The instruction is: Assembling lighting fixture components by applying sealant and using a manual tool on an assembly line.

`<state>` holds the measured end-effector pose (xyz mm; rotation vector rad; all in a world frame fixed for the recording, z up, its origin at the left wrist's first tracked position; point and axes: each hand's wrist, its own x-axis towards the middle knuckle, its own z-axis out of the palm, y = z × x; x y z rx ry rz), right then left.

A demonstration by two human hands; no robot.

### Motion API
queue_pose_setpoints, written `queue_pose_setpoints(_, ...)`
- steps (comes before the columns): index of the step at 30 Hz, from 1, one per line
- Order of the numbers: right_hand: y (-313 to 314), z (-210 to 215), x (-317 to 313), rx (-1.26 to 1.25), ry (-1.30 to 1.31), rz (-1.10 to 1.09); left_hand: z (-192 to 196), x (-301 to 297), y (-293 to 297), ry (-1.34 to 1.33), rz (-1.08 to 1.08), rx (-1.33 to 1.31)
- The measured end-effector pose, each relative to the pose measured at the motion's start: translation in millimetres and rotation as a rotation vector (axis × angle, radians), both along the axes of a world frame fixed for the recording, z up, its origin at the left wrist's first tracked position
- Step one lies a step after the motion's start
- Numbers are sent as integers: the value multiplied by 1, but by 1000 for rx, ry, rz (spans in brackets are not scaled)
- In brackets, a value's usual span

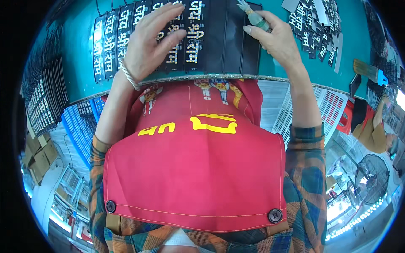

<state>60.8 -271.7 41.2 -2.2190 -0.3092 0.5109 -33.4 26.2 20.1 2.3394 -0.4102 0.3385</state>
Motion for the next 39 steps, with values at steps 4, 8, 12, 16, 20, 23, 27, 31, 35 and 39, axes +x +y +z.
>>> queue_pose_setpoints(4,6,6,2,36,59,-21,-14,-9,-9,-2,32,239)
queue_pose_setpoints(8,6,9,2,25,101,-80,-10,-12,-23,60,14,426)
queue_pose_setpoints(12,4,5,3,67,162,-86,-11,-10,-33,122,34,514)
queue_pose_setpoints(16,1,10,4,119,223,-114,2,8,-42,73,19,414)
queue_pose_setpoints(20,6,8,8,112,242,-104,14,19,-45,90,24,406)
queue_pose_setpoints(23,3,19,14,106,292,-82,-10,16,-44,136,-8,492)
queue_pose_setpoints(27,-19,20,45,-138,-80,-51,-5,20,-46,165,-17,516)
queue_pose_setpoints(31,-54,15,145,-296,-422,-295,-5,19,-50,178,-21,506)
queue_pose_setpoints(35,-25,12,196,-658,-477,-226,-9,17,-47,188,15,506)
queue_pose_setpoints(39,-28,6,219,-754,-334,-131,-13,19,-46,109,31,426)
